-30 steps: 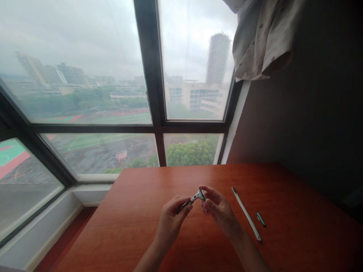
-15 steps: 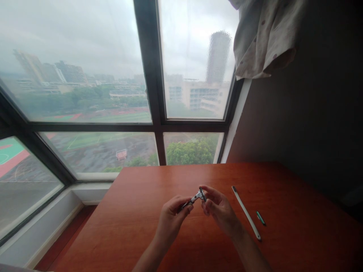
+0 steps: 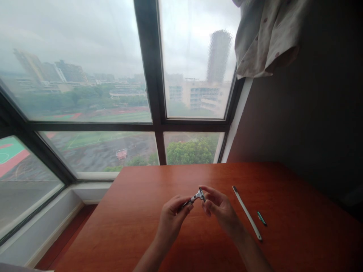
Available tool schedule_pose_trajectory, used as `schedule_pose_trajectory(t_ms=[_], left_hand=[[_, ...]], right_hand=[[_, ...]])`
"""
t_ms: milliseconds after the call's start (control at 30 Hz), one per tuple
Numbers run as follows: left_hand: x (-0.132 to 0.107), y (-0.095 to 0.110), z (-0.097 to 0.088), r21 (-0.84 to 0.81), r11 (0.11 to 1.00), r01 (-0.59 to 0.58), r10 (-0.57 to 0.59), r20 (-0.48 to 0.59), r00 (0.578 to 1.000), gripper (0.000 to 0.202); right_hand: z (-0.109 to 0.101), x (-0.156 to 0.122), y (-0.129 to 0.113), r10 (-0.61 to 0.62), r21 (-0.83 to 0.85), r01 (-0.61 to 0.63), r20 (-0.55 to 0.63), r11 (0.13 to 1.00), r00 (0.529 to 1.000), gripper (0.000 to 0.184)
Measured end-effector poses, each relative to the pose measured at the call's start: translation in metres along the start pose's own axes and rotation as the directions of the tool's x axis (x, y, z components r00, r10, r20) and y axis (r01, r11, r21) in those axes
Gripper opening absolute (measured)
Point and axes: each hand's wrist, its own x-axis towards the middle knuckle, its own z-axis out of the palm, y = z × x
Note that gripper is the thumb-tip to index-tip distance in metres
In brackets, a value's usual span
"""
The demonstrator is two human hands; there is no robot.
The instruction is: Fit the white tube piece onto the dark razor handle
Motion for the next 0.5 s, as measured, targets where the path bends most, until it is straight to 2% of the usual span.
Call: schedule_pose_trajectory(t_ms=[100,300,500], left_hand=[[0.0001,-0.0003,0.0008,-0.001,1.0,0.009,-0.009,-0.012,1.0,0.019],[-0.0006,0.001,0.0028,-0.008,0.999,0.033,-0.033,-0.038,0.999,0.018],[0.0001,0.006,0.0058,-0.152,0.973,0.173,-0.186,-0.078,0.98,0.024]], right_hand=[[-0.0019,-0.0002,-0.0047,0.009,-0.064,-0.01,-0.021,0.998,1.0,0.043],[-0.0007,0.0003,-0.0081,-0.008,-0.079,0.005,-0.032,0.997,0.999,0.042],[0.0017,0.0021,-0.0043,-0.006,-0.086,0.001,-0.059,0.996,0.998,0.044]])
